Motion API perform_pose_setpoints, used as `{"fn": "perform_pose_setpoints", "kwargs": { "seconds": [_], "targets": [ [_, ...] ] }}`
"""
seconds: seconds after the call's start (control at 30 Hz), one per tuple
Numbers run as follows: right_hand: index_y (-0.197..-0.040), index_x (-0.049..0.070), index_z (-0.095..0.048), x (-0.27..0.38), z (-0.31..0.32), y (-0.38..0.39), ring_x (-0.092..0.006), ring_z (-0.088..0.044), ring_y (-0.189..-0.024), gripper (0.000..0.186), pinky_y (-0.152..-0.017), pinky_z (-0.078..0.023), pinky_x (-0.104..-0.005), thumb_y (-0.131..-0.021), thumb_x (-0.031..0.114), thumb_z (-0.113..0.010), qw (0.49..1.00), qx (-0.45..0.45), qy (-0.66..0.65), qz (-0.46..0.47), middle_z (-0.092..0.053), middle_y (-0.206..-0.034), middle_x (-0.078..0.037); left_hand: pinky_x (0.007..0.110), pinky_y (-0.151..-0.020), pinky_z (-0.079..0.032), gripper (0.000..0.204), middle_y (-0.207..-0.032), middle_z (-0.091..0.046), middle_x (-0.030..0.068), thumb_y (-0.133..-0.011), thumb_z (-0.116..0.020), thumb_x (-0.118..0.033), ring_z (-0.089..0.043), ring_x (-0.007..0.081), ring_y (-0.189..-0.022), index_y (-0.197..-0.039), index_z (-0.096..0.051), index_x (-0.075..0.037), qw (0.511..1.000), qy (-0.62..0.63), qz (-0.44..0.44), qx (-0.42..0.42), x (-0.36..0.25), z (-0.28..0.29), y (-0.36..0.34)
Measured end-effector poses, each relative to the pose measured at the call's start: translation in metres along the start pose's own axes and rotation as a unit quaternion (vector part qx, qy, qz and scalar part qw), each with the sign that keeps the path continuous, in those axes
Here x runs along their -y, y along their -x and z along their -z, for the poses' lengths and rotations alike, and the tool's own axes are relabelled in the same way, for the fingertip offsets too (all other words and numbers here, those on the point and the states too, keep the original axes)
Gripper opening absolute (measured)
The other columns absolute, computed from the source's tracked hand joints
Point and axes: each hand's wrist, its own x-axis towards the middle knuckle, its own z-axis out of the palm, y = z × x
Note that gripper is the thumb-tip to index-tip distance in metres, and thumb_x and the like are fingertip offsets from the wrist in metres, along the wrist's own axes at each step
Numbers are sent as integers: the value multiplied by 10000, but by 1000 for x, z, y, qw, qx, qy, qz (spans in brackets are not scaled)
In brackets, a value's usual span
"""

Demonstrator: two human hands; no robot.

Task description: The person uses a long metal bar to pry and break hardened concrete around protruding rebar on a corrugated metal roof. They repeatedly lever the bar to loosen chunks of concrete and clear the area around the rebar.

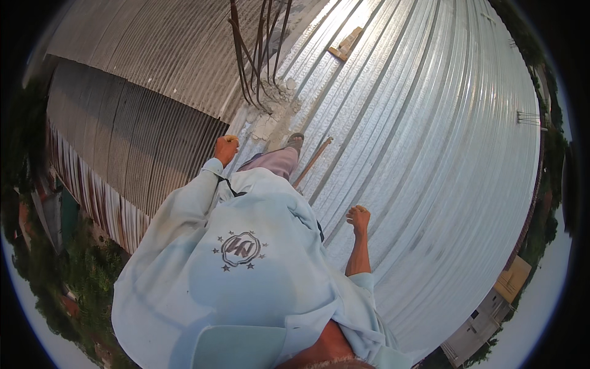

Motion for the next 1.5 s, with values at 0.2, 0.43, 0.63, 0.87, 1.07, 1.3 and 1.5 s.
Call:
{"fn": "perform_pose_setpoints", "kwargs": {
  "seconds": [0.2,0.43,0.63,0.87,1.07,1.3,1.5],
  "targets": [
    [-1102,-52,-607,53,42,-28,-212,-676,-632,231,-474,-521,-305,-909,73,-626,1000,9,4,-9,-673,-806,-129,284,-745,-520,327,-895,-716,79,-930,-646,-223,-666,146,-802,-1102,-693,52,944,95,-248,-194,-260,-46,-57],
    [-1242,-70,-583,238,26,-22,-258,-696,-872,381,-680,-580,-342,-993,219,-578,992,85,-80,53,-682,-1029,-179,362,-1003,-473,479,-1261,-643,161,-935,-667,-286,-616,247,-1161,-1301,-597,14,914,34,-328,-235,-360,-58,-71],
    [-1328,-106,-531,486,-127,0,-296,-654,-1061,584,-908,-540,-414,-1043,401,-481,893,367,-9,260,-680,-1099,-208,404,-1029,-456,623,-1341,-603,216,-948,-620,-462,-587,324,-1233,-1352,-569,10,931,30,-334,-141,-362,-63,-105],
    [-1318,-47,-574,610,-380,-14,-277,-622,-1155,523,-1037,-470,-413,-1071,382,-403,703,607,131,346,-668,-1190,-191,397,-982,-486,522,-1211,-653,176,-969,-615,-436,-643,286,-1095,-1235,-653,12,900,36,-349,-258,-375,-90,-97],
    [-1277,-29,-629,591,-479,-24,-248,-662,-1086,431,-946,-527,-380,-1018,296,-515,571,639,123,501,-679,-1201,-173,342,-896,-489,501,-1057,-674,139,-970,-620,-453,-629,218,-1018,-1150,-667,12,898,7,-327,-295,-339,-97,-120],
    [-1159,-15,-639,586,-497,-24,-214,-632,-931,361,-820,-516,-360,-1004,298,-547,499,625,138,584,-658,-1039,-132,283,-807,-404,342,-794,-555,7,-1022,-567,-378,-502,106,-751,-909,-635,-63,884,140,-361,-263,-312,-112,-146],
    [-1025,4,-658,603,-480,-29,-178,-595,-784,311,-716,-494,-340,-999,300,-567,489,601,153,614,-636,-869,-94,267,-685,-379,282,-752,-492,-16,-1030,-508,-273,-456,91,-723,-846,-560,-67,832,187,-408,-326,-318,-143,-139]
  ]
}}
